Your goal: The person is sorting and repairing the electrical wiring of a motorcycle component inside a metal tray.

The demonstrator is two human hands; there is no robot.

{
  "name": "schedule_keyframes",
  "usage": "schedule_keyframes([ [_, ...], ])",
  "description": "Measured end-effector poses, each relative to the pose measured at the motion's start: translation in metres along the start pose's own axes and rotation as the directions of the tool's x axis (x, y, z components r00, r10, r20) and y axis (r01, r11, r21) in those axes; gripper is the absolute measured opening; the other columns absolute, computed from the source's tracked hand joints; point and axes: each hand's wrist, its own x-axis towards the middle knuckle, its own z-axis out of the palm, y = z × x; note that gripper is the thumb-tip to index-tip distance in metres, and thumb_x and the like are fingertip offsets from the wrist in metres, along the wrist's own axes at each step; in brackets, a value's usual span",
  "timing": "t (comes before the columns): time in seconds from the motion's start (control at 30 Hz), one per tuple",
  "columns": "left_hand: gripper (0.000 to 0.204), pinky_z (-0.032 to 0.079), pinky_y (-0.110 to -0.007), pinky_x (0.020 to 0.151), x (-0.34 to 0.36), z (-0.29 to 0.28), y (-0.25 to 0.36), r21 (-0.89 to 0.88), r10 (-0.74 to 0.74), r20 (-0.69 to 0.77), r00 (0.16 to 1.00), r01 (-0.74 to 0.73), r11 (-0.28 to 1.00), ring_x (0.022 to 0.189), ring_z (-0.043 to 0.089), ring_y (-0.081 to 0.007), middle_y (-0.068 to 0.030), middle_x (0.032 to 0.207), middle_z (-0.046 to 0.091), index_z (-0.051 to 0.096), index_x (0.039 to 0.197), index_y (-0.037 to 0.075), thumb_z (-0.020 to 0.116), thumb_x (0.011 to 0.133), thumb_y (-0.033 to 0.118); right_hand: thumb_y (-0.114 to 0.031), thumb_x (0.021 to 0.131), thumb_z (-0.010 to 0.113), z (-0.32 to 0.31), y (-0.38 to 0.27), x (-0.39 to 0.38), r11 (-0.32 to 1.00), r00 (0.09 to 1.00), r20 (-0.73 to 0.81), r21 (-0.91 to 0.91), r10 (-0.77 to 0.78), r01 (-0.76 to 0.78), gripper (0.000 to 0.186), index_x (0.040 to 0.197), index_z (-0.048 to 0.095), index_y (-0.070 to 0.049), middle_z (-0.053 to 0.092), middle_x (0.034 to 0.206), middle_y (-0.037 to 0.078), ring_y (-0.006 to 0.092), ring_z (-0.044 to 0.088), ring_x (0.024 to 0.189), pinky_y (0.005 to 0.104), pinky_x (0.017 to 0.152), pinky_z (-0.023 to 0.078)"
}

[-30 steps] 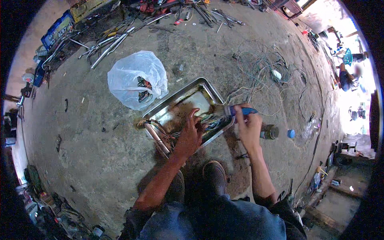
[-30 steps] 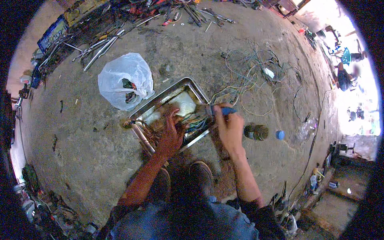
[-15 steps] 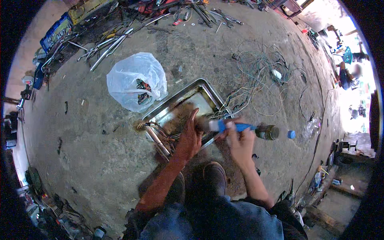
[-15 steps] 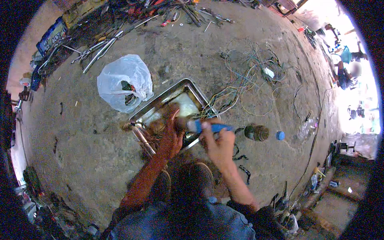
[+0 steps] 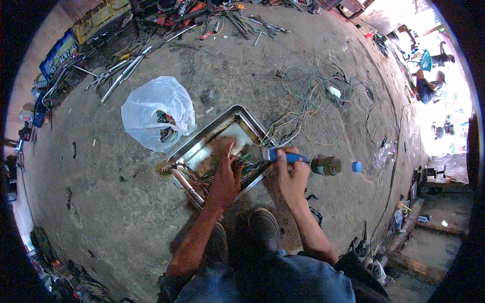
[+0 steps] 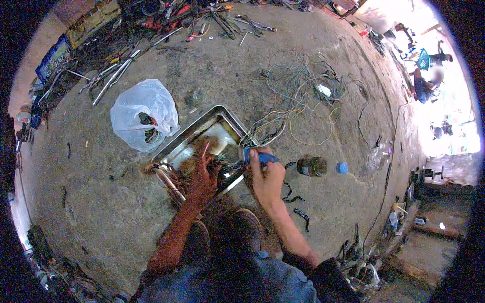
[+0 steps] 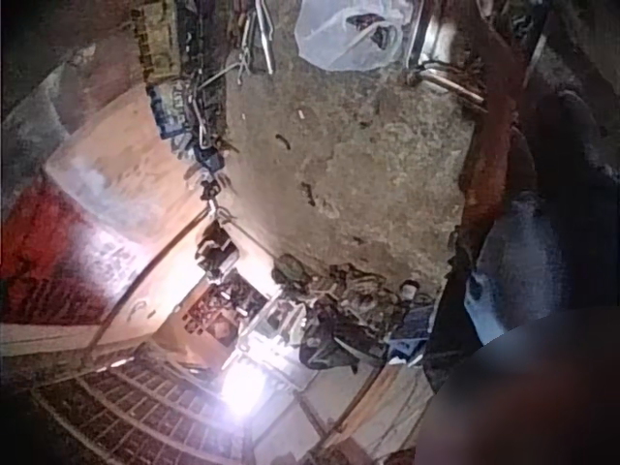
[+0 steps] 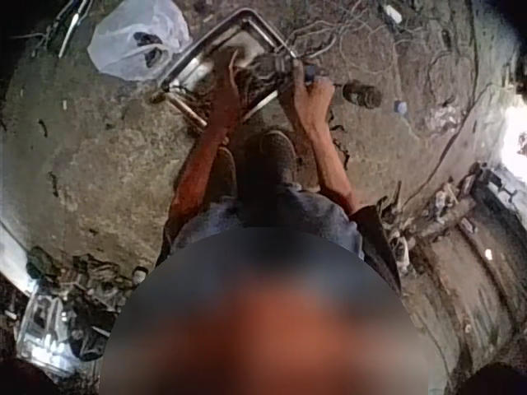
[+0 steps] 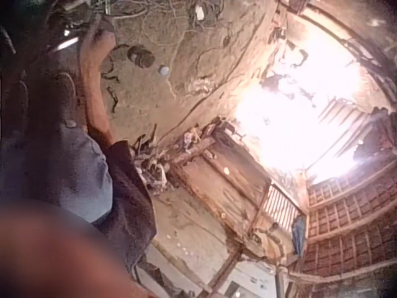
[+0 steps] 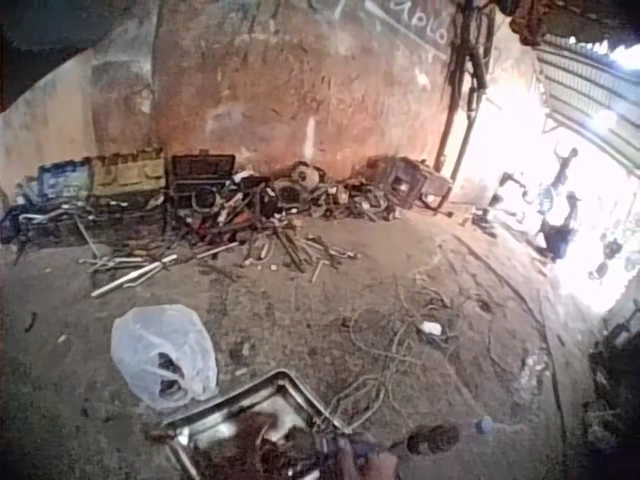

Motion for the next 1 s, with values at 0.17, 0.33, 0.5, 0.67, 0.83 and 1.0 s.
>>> schedule_keyframes([
  [0.17,0.071,0.049,-0.046,0.107,-0.012,-0.017,-0.034,0.145,0.113,-0.037,0.993,-0.106,0.984,0.12,0.063,-0.0351,-0.0212,0.153,0.049,0.023,0.163,0.009,0.059,0.105,0.025,-0.014,0.103,0.065,0.029,-0.021,-0.039,0.954,0.978,0.031,0.229,-0.206,0.194,0.013,0.1,0.069,-0.002,0.069,0.073,0.008,0.0168,0.064,0.064,0.0319,0.062,0.051],
  [0.33,0.07,0.049,-0.048,0.106,-0.008,-0.007,0.016,0.048,-0.055,0.016,0.998,0.055,0.997,0.124,0.061,-0.0389,-0.0232,0.151,0.05,0.023,0.164,0.01,0.06,0.104,0.017,-0.016,0.103,0.066,0.002,0.006,-0.008,0.977,0.996,-0.034,0.196,0.088,-0.08,0.015,0.103,0.07,-0.002,0.07,0.074,0.007,0.0144,0.065,0.066,0.0309,0.064,0.052],
  [0.5,0.066,0.048,-0.051,0.108,-0.013,-0.012,0.003,0.161,0.142,-0.052,0.988,-0.132,0.978,0.127,0.059,-0.0439,-0.028,0.154,0.044,0.022,0.163,0.008,0.055,0.105,0.012,-0.015,0.101,0.069,0.015,-0.002,-0.04,0.958,1.0,0.029,0.286,-0.002,-0.007,0.015,0.106,0.07,-0.001,0.072,0.08,0.008,0.0125,0.066,0.07,0.029,0.065,0.052],
  [0.67,0.064,0.048,-0.053,0.106,-0.022,-0.014,0.022,0.072,-0.086,0.016,0.996,0.084,0.994,0.127,0.058,-0.0471,-0.0303,0.149,0.049,0.022,0.163,0.009,0.053,0.107,0.016,-0.015,0.101,0.069,0.001,0.017,-0.014,0.916,0.972,-0.066,0.354,0.224,-0.187,0.016,0.109,0.071,-0.001,0.07,0.086,0.008,0.013,0.065,0.076,0.0296,0.072,0.053],
  [0.83,0.052,0.051,-0.053,0.102,-0.034,-0.013,0.007,0.21,0.027,-0.053,0.998,-0.015,0.978,0.123,0.059,-0.0504,-0.0297,0.137,0.059,0.035,0.157,0.009,0.049,0.108,0.018,-0.009,0.102,0.066,0.011,0.013,-0.051,0.939,0.992,0.096,0.34,-0.084,0.046,0.013,0.111,0.07,-0.001,0.071,0.093,0.009,0.0137,0.066,0.082,0.0301,0.075,0.053],
  [1.0,0.038,0.051,-0.051,0.099,-0.029,-0.024,0.012,0.187,-0.042,-0.028,0.999,0.046,0.981,0.115,0.064,-0.0463,-0.0253,0.127,0.066,0.054,0.143,0.006,0.048,0.108,0.02,-0.01,0.104,0.063,0.013,0.01,-0.029,0.828,0.931,0.035,0.445,0.364,-0.341,0.015,0.116,0.069,-0.003,0.07,0.088,0.007,0.0111,0.063,0.074,0.0273,0.069,0.052],
])
